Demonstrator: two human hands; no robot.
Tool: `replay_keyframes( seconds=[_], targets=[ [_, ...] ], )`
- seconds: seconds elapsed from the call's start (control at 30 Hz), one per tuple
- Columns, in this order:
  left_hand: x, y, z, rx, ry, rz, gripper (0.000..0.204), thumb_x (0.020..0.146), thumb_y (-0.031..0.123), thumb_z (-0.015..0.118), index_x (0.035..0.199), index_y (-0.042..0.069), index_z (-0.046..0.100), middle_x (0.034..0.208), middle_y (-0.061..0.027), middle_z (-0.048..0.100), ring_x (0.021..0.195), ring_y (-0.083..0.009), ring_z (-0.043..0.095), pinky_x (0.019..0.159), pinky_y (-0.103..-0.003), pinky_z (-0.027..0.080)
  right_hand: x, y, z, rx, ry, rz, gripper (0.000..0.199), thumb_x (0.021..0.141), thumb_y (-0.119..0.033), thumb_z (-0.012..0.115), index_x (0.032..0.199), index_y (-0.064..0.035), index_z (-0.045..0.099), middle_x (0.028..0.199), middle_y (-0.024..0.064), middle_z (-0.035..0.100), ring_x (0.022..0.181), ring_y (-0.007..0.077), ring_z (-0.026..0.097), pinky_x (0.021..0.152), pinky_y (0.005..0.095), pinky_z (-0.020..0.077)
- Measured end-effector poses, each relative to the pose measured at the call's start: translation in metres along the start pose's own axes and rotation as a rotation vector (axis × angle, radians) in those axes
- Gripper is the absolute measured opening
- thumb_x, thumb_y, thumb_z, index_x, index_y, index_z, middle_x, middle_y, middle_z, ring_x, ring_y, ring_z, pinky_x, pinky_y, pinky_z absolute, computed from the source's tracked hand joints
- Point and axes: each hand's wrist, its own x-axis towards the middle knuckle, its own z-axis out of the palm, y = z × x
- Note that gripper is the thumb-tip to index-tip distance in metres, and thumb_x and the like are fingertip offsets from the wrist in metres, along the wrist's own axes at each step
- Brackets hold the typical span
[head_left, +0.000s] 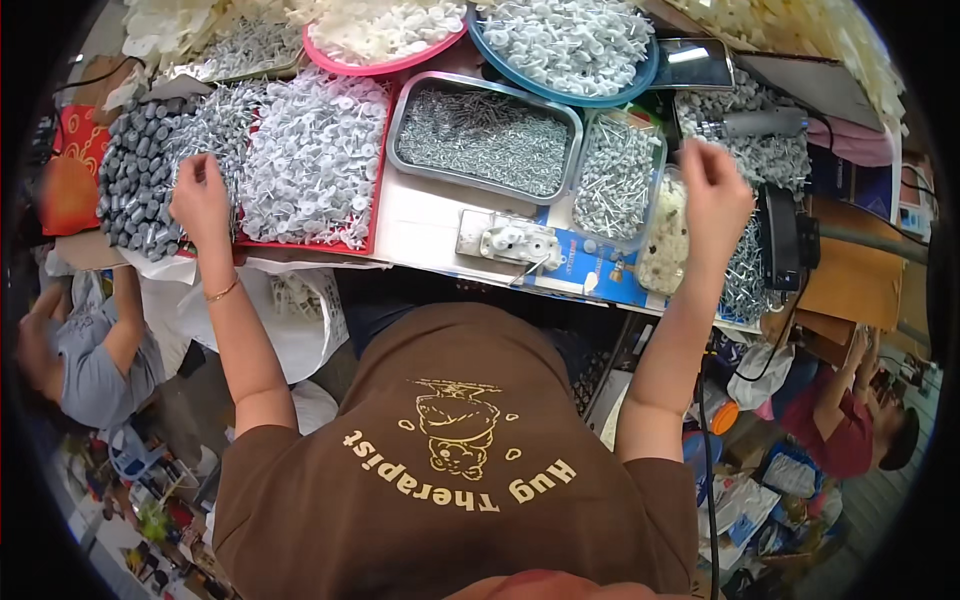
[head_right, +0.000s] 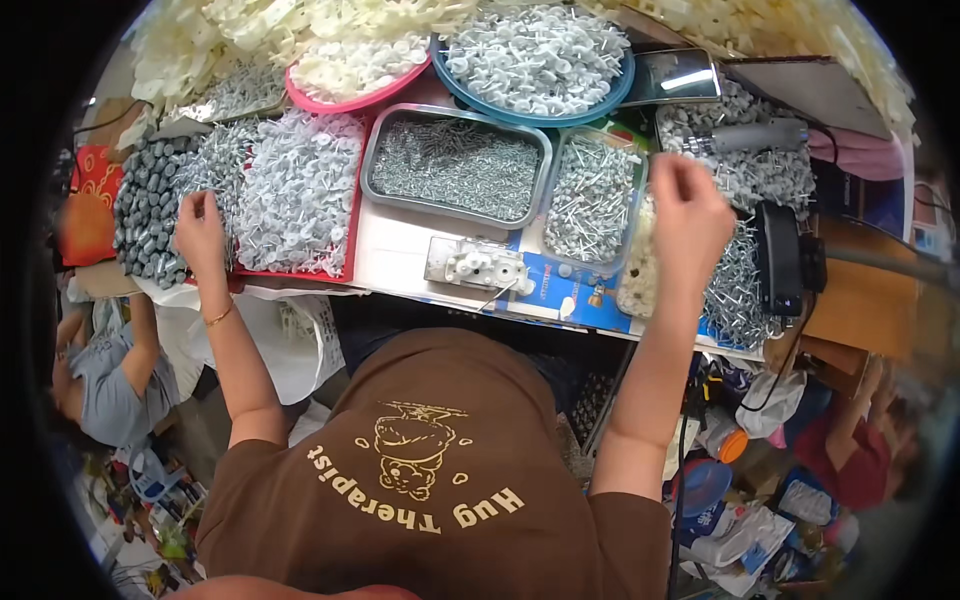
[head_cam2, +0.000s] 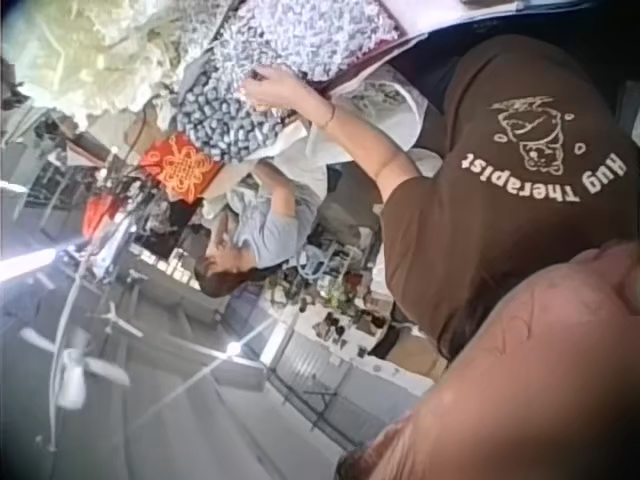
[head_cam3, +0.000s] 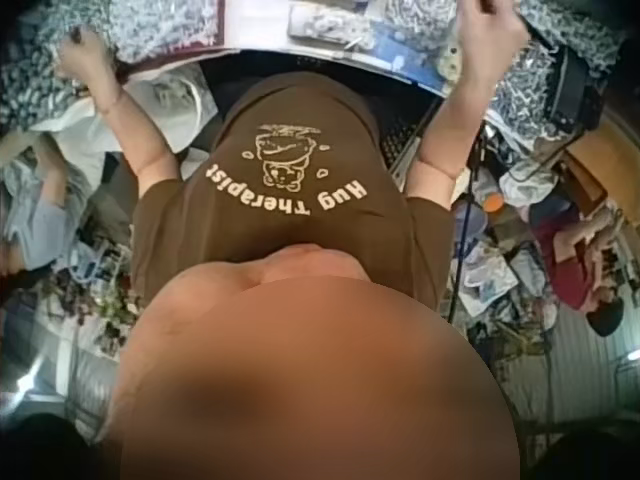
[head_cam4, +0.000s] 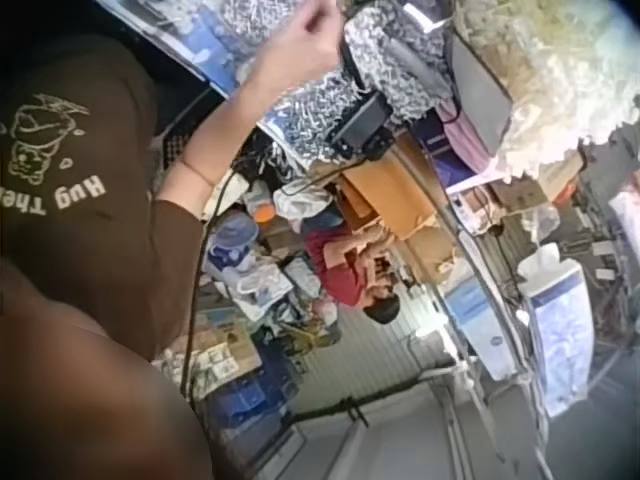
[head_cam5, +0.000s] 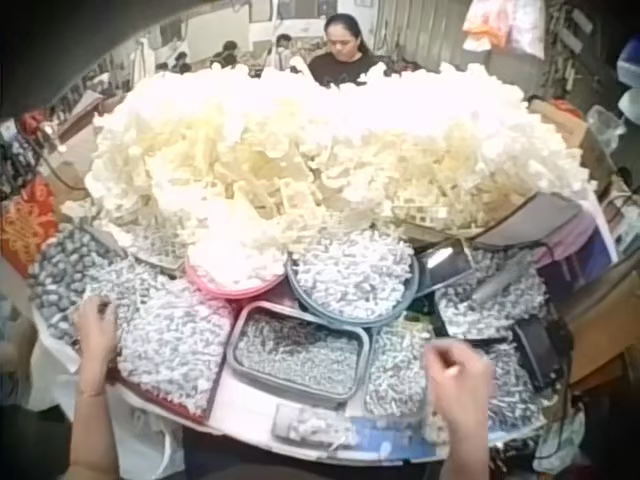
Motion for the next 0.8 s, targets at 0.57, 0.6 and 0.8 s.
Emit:
replay_keyframes(
  seconds=[0.57, 0.6, 0.8],
  targets=[
    [-0.108, 0.19, -0.055, -1.147, -0.646, 0.08, 0.017, 0.089, -0.003, 0.068, 0.105, -0.002, 0.076, 0.099, -0.0091, 0.077, 0.089, -0.0133, 0.071, 0.082, -0.027, 0.057, -0.004, 0.012, -0.001, 0.368, -0.227, 0.047, 0.016, 0.093, -0.01, 0.071, 0.105, 0.0005, 0.071, 0.088, 0.0078, 0.073, 0.079, 0.0134, 0.068, 0.068, 0.0253, 0.0509],
    [-0.116, 0.205, -0.056, -1.084, -0.69, 0.136, 0.014, 0.087, -0.002, 0.072, 0.1, -0.002, 0.076, 0.096, -0.0089, 0.077, 0.087, -0.0124, 0.072, 0.08, -0.027, 0.057, -0.025, -0.003, 0.002, 0.399, -0.342, 0.009, 0.015, 0.092, -0.006, 0.07, 0.105, 0.0014, 0.071, 0.088, 0.0078, 0.072, 0.077, 0.0125, 0.068, 0.065, 0.0243, 0.0504],
    [-0.156, 0.218, -0.033, -1.12, -0.803, 0.26, 0.016, 0.084, -0.008, 0.071, 0.099, -0.002, 0.074, 0.092, -0.0118, 0.076, 0.085, -0.0183, 0.074, 0.077, -0.03, 0.059, -0.108, -0.041, -0.003, 0.251, -0.554, -0.307, 0.01, 0.087, -0.001, 0.074, 0.096, 0.0032, 0.073, 0.083, 0.0085, 0.073, 0.072, 0.0143, 0.07, 0.066, 0.0264, 0.0549]
  ],
)
